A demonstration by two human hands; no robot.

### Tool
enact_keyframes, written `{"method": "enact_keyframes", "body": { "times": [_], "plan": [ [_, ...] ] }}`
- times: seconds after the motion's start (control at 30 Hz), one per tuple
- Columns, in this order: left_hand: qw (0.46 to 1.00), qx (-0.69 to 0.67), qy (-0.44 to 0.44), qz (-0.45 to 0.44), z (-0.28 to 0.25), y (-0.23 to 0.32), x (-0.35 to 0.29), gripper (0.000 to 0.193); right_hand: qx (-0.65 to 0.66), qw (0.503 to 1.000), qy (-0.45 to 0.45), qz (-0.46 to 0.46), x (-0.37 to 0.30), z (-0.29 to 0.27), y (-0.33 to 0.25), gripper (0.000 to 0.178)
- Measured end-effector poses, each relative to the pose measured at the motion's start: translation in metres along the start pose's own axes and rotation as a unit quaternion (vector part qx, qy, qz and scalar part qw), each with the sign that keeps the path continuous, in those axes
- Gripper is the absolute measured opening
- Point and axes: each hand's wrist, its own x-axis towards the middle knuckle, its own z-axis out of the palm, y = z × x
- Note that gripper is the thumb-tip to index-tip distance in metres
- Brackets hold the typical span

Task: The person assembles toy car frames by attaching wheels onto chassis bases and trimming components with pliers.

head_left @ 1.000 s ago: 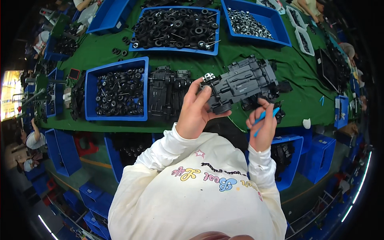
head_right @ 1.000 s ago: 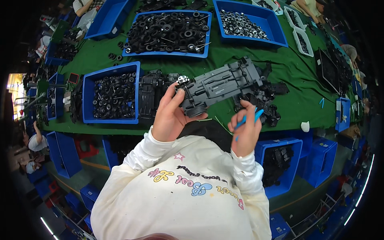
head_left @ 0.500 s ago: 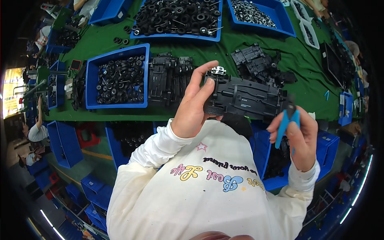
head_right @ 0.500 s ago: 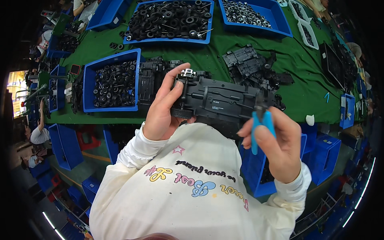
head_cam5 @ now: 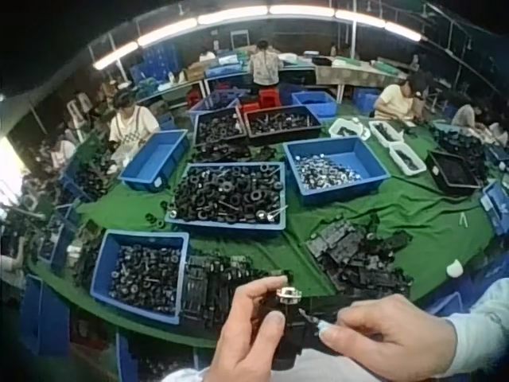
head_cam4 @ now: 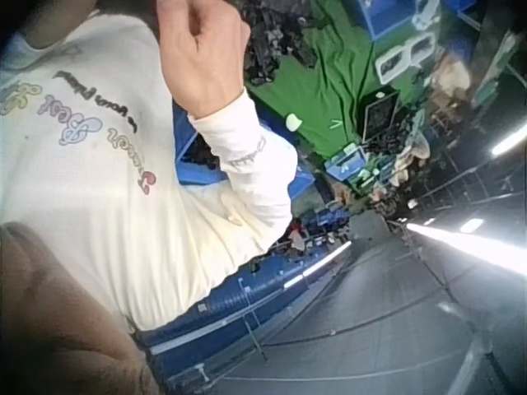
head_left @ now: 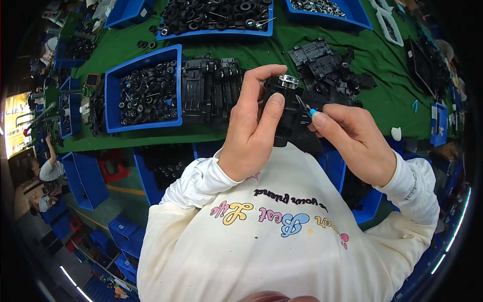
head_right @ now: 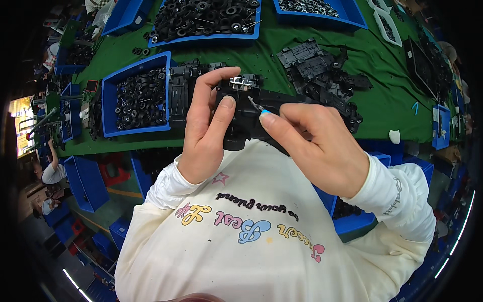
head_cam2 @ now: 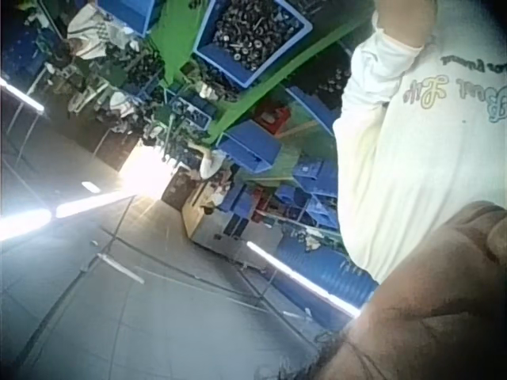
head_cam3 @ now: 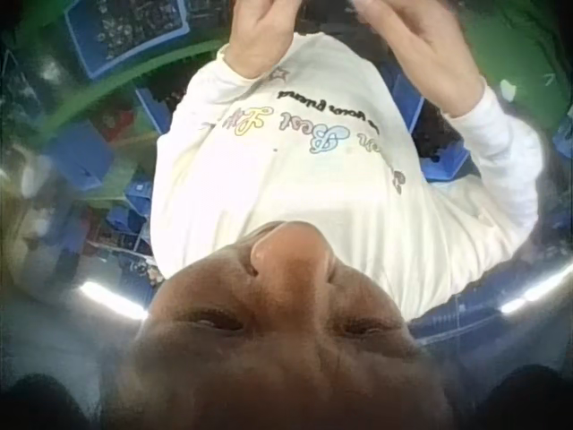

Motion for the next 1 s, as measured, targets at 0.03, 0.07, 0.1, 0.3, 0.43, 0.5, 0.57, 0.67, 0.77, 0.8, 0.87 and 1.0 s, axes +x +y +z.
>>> {"method": "enact_keyframes", "body": {
  "times": [0.03,0.07,0.1,0.3,0.43,0.5,0.57,0.67,0.77,0.8,0.87,1.0],
  "plan": [
    [1.0,0.019,-0.004,0.003,-0.001,0.0,0.0,0.033,0.001,1.0,0.0,0.001,0.002,0.0,-0.001,0.046],
    [0.999,0.039,-0.007,0.006,-0.002,0.0,0.0,0.033,-0.009,1.0,0.003,0.0,0.004,0.0,-0.001,0.047],
    [0.999,0.039,-0.008,0.006,-0.001,0.0,0.0,0.033,-0.019,1.0,0.007,-0.001,0.006,-0.001,-0.002,0.047],
    [0.999,0.052,-0.008,0.015,0.004,0.001,-0.001,0.034,-0.041,0.999,0.017,-0.011,0.009,-0.004,-0.005,0.048],
    [0.998,0.054,-0.01,0.011,0.006,0.001,-0.002,0.034,-0.042,0.999,0.017,-0.012,0.009,-0.008,-0.005,0.047],
    [0.998,0.056,-0.01,0.01,0.007,0.002,-0.002,0.034,-0.066,0.997,0.018,-0.026,0.01,-0.008,-0.006,0.046],
    [0.998,0.054,-0.013,-0.001,0.008,0.004,-0.001,0.034,-0.076,0.995,0.03,-0.054,0.01,-0.008,-0.002,0.046],
    [0.998,0.054,-0.015,0.006,0.009,0.003,-0.001,0.034,-0.086,0.993,0.038,-0.07,0.01,-0.009,-0.003,0.045],
    [0.999,0.047,-0.015,-0.003,0.01,0.004,-0.002,0.033,-0.084,0.995,0.032,-0.052,0.009,-0.009,-0.001,0.045],
    [0.999,0.047,-0.016,-0.003,0.01,0.004,-0.002,0.033,-0.082,0.995,0.03,-0.047,0.009,-0.009,0.0,0.045],
    [0.999,0.045,-0.017,-0.003,0.011,0.004,-0.003,0.033,-0.074,0.996,0.025,-0.041,0.009,-0.01,0.0,0.045],
    [0.999,0.046,-0.018,0.001,0.01,0.002,-0.003,0.032,-0.085,0.993,0.039,-0.073,0.008,-0.008,0.002,0.045]
  ]
}}
